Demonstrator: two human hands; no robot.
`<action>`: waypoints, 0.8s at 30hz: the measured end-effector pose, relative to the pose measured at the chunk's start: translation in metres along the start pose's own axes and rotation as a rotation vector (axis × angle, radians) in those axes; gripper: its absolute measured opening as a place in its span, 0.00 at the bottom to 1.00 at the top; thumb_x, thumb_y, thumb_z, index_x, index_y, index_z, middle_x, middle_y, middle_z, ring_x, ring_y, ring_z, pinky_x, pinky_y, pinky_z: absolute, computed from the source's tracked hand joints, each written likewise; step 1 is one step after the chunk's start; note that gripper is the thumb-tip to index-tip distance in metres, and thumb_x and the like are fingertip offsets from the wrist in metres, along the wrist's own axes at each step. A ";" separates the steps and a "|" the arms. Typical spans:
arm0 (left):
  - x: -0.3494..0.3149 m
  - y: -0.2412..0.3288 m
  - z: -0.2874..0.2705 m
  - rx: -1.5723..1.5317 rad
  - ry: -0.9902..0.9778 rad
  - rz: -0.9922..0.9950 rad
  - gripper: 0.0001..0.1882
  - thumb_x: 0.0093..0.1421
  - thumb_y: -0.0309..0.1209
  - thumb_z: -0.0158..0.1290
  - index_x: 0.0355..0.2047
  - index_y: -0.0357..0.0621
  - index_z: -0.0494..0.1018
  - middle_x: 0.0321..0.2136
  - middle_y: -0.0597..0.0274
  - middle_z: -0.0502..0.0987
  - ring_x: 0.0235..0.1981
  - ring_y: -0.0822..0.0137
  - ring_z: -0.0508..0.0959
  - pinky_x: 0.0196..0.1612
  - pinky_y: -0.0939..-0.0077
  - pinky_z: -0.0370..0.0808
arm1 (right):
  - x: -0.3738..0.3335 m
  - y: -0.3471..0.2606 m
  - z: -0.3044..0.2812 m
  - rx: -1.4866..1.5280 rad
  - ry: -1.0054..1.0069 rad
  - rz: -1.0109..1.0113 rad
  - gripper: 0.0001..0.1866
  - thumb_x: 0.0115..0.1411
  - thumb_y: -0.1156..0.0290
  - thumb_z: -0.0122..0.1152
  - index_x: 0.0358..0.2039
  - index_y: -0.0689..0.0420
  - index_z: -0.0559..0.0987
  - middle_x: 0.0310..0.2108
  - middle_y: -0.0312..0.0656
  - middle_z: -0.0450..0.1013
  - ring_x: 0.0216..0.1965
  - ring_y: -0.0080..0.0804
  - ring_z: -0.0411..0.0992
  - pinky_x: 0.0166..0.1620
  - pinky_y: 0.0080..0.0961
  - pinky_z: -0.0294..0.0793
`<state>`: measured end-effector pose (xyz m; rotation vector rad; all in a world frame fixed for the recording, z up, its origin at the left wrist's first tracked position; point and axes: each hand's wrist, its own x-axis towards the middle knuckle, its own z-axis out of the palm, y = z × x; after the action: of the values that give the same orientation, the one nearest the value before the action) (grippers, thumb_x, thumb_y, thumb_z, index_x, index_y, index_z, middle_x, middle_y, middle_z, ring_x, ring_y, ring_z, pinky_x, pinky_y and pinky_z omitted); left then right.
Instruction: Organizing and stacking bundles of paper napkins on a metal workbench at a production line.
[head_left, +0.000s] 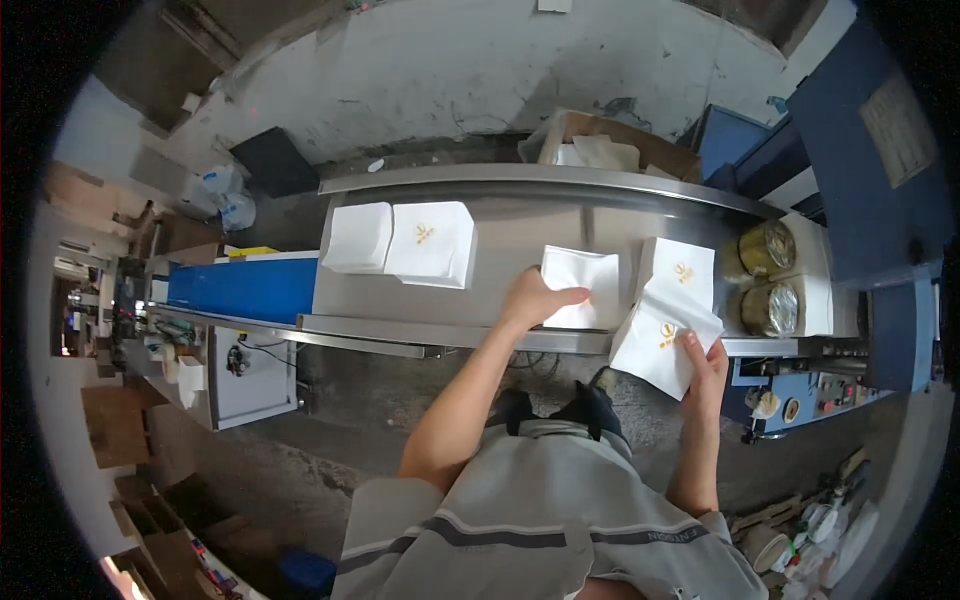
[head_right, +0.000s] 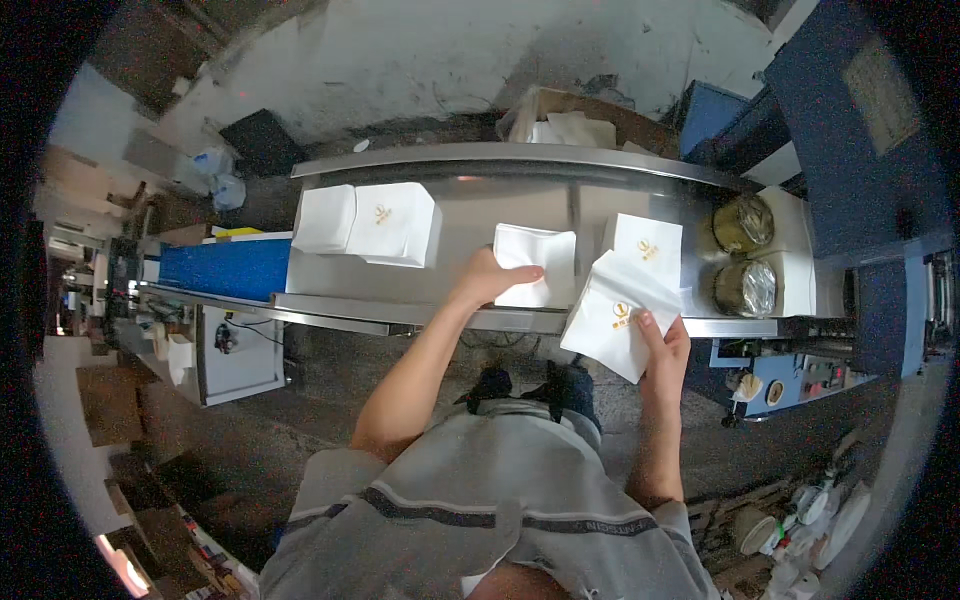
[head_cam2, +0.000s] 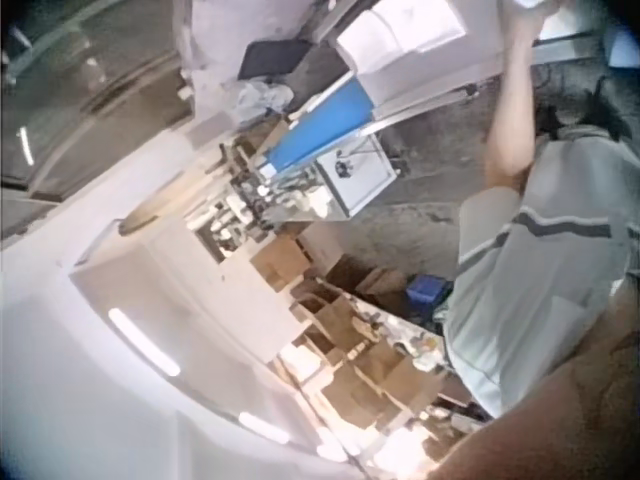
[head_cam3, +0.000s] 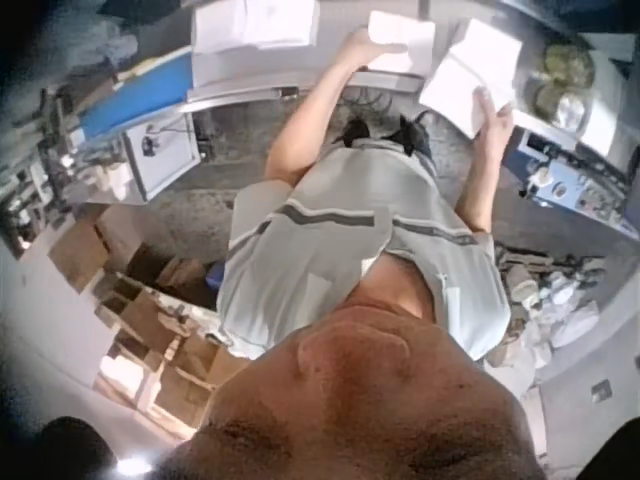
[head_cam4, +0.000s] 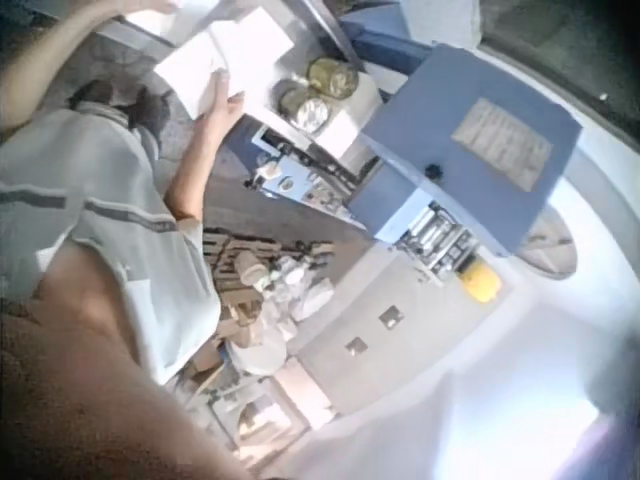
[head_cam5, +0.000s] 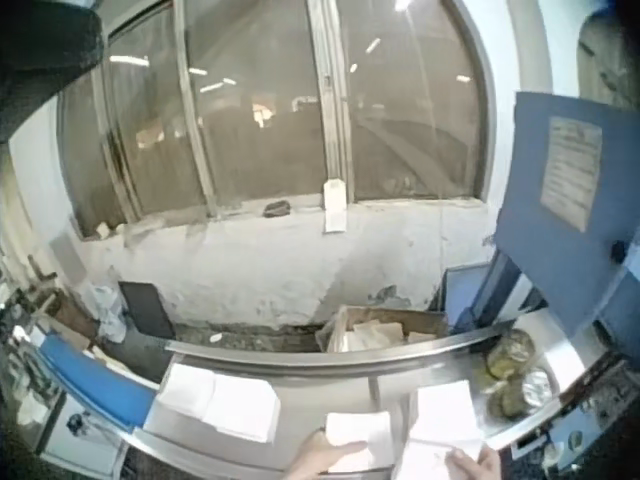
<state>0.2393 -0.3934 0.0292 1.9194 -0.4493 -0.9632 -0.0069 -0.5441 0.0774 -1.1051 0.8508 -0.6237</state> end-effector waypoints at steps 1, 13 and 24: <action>-0.002 -0.001 -0.003 -0.018 0.035 -0.004 0.38 0.42 0.48 0.68 0.45 0.27 0.74 0.40 0.42 0.80 0.39 0.53 0.81 0.43 0.67 0.76 | -0.007 0.002 0.010 0.010 0.021 -0.005 0.17 0.62 0.72 0.62 0.50 0.64 0.74 0.40 0.43 0.78 0.37 0.25 0.76 0.40 0.22 0.76; -0.047 0.073 -0.065 0.802 0.167 0.058 0.36 0.53 0.44 0.61 0.54 0.32 0.62 0.37 0.38 0.79 0.40 0.45 0.81 0.43 0.53 0.76 | -0.017 0.003 0.054 0.047 0.048 0.009 0.19 0.61 0.70 0.63 0.50 0.66 0.73 0.40 0.44 0.78 0.38 0.26 0.76 0.40 0.22 0.75; -0.044 0.069 -0.039 0.752 0.172 0.132 0.58 0.43 0.51 0.68 0.63 0.31 0.50 0.46 0.32 0.74 0.44 0.43 0.79 0.48 0.56 0.75 | 0.010 0.008 0.029 0.111 -0.050 0.062 0.20 0.61 0.69 0.63 0.50 0.65 0.73 0.42 0.45 0.77 0.39 0.26 0.77 0.41 0.23 0.76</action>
<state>0.2469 -0.3789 0.1184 2.5696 -0.9148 -0.5658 0.0230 -0.5350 0.0729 -0.9866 0.7954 -0.5819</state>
